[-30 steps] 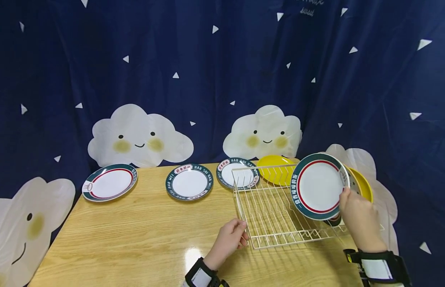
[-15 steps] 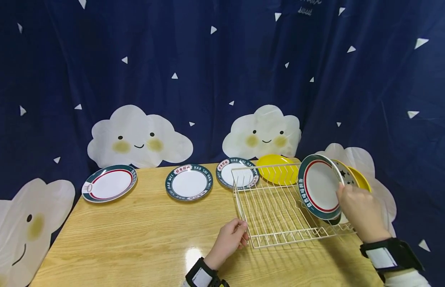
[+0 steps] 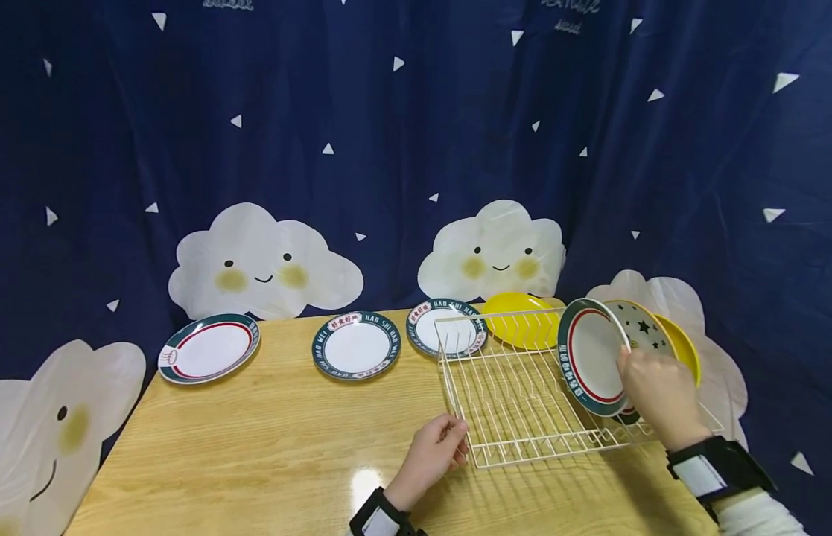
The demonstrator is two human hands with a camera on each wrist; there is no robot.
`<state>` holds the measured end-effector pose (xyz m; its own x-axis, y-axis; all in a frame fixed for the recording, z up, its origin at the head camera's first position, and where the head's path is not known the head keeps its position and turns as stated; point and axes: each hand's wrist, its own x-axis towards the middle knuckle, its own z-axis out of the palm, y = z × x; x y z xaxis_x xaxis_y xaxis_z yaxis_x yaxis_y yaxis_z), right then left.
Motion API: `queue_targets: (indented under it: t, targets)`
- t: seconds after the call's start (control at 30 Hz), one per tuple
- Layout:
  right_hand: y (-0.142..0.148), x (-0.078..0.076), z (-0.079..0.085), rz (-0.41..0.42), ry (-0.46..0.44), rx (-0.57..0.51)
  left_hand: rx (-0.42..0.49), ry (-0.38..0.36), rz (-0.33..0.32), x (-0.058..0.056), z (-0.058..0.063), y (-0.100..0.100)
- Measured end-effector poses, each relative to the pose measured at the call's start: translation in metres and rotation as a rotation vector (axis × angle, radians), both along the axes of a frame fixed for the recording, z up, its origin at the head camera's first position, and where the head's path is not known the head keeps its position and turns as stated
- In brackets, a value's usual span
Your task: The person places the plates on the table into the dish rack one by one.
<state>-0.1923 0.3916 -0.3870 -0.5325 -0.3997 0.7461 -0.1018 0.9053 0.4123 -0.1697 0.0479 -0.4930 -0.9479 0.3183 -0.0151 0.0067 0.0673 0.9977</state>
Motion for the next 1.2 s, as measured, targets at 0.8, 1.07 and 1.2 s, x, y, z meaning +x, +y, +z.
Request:
queue_targets:
  t: [0.8, 1.07, 1.2]
  targets:
    - [-0.001, -0.002, -0.009, 0.039, -0.063, 0.048, 0.025, -0.005, 0.016, 0.005, -0.002, 0.002]
    - [-0.011, -0.001, -0.028, 0.082, 0.023, -0.018, 0.025, -0.021, 0.017, 0.005, -0.003, 0.003]
    - [-0.015, -0.002, -0.035, 0.081, 0.021, -0.029, 0.021, -0.01, 0.024, 0.004, -0.002, 0.003]
